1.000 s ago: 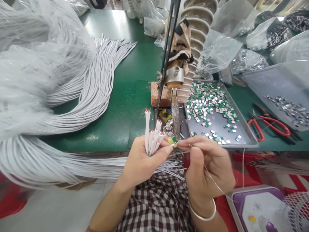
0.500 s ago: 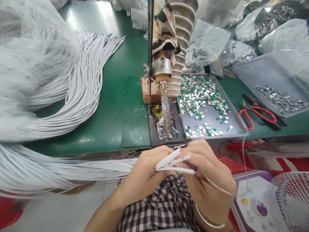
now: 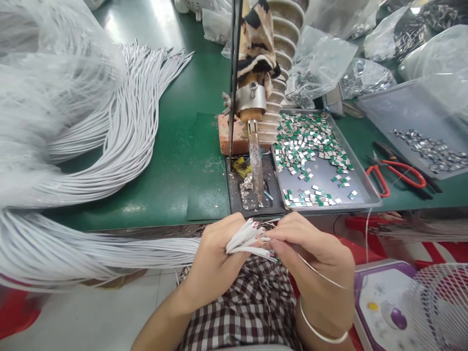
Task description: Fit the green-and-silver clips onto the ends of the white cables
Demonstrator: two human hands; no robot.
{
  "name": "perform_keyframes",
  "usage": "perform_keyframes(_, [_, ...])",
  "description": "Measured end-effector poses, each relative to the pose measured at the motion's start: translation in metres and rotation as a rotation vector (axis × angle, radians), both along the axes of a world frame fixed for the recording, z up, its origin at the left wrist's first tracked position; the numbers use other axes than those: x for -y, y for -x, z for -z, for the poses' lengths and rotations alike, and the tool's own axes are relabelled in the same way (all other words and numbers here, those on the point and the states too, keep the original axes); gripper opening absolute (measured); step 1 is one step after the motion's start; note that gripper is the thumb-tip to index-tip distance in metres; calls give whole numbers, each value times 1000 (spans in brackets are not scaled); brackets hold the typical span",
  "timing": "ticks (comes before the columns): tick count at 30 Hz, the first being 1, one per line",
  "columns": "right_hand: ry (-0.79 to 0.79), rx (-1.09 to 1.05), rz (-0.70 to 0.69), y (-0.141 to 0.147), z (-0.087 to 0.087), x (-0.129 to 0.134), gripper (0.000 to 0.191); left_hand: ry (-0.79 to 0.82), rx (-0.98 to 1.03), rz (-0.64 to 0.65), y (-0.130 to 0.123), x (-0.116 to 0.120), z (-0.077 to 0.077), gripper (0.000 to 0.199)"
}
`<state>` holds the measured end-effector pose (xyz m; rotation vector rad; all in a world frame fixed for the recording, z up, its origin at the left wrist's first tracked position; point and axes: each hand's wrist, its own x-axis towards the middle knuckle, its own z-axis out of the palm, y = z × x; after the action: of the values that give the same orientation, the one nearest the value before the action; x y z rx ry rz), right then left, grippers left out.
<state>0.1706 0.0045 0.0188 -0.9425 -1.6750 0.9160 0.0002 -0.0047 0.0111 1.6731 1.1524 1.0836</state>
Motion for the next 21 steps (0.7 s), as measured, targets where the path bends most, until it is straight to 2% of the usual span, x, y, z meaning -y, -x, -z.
perform_keyframes(3, [93,-52,-46,0,1,-2,18,-8,20,-6,0,-2,2,37])
perform_keyframes(5, [132,-7,-28,0,0,-3,16,4,16,-12,1,-3,2,38])
perform_keyframes(8, [116,62,19,2,-2,-2,15,30,6,-12,2,-3,2,37])
perform_keyframes(14, [85,-3,61,3,2,-2,15,32,-26,-10,3,-5,0,36])
perform_keyframes(19, [158,-30,9,2,4,-5,13,44,-54,0,4,-8,0,29])
perform_keyframes(21, [199,31,5,2,0,-7,15,23,-67,-30,4,-7,2,26])
